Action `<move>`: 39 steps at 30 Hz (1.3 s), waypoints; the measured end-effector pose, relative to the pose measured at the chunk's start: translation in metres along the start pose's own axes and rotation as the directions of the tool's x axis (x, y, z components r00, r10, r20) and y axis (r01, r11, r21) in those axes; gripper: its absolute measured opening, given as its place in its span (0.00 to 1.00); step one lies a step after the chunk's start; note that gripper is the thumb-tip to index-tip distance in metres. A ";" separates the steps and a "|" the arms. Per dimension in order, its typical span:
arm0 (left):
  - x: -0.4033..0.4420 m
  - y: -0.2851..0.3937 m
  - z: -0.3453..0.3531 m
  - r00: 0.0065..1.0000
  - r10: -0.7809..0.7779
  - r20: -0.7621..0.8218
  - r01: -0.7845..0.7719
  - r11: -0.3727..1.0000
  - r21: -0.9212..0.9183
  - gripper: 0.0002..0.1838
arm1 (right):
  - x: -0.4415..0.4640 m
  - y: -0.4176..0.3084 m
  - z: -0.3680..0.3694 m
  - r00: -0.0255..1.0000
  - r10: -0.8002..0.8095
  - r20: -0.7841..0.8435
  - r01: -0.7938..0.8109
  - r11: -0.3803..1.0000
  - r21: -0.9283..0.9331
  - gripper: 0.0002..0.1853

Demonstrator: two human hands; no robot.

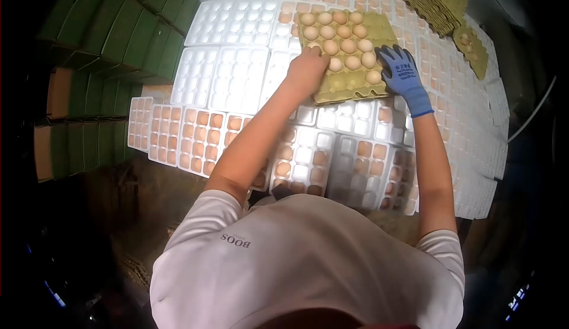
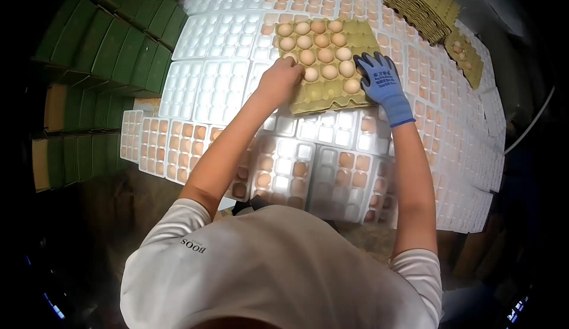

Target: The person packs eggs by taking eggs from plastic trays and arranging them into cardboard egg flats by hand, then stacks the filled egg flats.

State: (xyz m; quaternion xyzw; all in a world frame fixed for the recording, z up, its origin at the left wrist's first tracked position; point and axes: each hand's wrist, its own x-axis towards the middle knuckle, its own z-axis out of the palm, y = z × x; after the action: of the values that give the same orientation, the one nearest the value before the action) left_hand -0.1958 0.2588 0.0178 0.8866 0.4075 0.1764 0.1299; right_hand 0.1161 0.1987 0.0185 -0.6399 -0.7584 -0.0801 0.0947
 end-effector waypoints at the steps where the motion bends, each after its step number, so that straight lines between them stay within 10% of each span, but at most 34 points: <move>1: 0.005 -0.001 -0.002 0.999 -0.003 0.040 0.004 1.000 -0.019 0.13 | 0.007 0.010 -0.003 0.996 -0.043 0.074 0.037 0.996 0.081 0.30; 5: 0.016 -0.003 -0.033 0.975 -0.115 0.189 0.159 0.959 -0.236 0.15 | 0.006 0.023 -0.026 0.998 -0.062 -0.026 0.067 0.922 0.382 0.25; 8: 0.009 -0.007 -0.027 0.938 -0.335 0.093 0.301 0.651 -0.697 0.14 | -0.020 0.010 -0.008 0.886 0.382 -0.262 0.032 0.514 0.857 0.18; 11: 0.016 0.001 -0.024 0.855 -0.370 0.364 0.512 0.481 -0.712 0.14 | -0.028 -0.003 -0.007 0.912 0.408 0.045 -0.189 0.322 0.928 0.16; 12: 0.019 0.017 -0.032 0.961 -0.250 0.116 0.275 0.897 -0.346 0.14 | -0.017 -0.019 -0.041 0.968 0.222 0.115 -0.238 0.679 0.695 0.17; 13: 0.020 0.021 -0.028 0.969 -0.191 0.158 0.225 0.946 -0.235 0.15 | -0.016 -0.026 -0.042 0.975 0.174 0.139 -0.221 0.832 0.509 0.20; 21: 0.044 0.027 -0.020 0.951 0.002 0.309 -0.055 0.985 0.162 0.14 | -0.006 -0.028 -0.041 0.951 -0.048 0.305 -0.015 0.979 0.202 0.25; 25: 0.049 0.019 -0.013 0.956 0.019 0.293 -0.038 0.997 0.060 0.13 | -0.016 -0.031 -0.042 0.981 0.093 0.171 -0.156 0.901 0.404 0.26; 29: 0.045 0.020 -0.008 0.966 -0.037 0.255 0.025 0.998 0.051 0.13 | -0.057 -0.074 -0.052 0.768 0.639 0.029 -0.378 0.416 0.827 0.26; 33: 0.010 0.012 -0.032 0.989 -0.104 0.106 0.132 0.941 -0.313 0.18 | -0.138 -0.149 -0.032 0.554 0.669 0.495 -0.480 -0.229 0.847 0.28; 36: -0.070 0.016 -0.064 0.972 -0.192 0.136 0.235 0.778 -0.582 0.20 | -0.184 -0.197 0.003 0.729 0.600 0.329 -0.594 0.316 0.740 0.27; 37: -0.103 0.019 -0.066 0.952 -0.203 0.228 0.303 0.712 -0.633 0.20 | -0.192 -0.205 0.022 0.923 0.381 0.056 -0.317 0.667 0.674 0.23; 39: -0.160 0.027 -0.053 0.941 -0.138 0.310 0.290 0.799 -0.526 0.18 | -0.183 -0.221 0.033 0.982 0.190 -0.012 -0.157 0.845 0.510 0.21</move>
State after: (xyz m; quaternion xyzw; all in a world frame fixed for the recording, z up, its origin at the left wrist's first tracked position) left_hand -0.2968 0.1231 0.0429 0.7709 0.4150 0.1572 0.4568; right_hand -0.0733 -0.0050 -0.0587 -0.6555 -0.6884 0.1113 0.2898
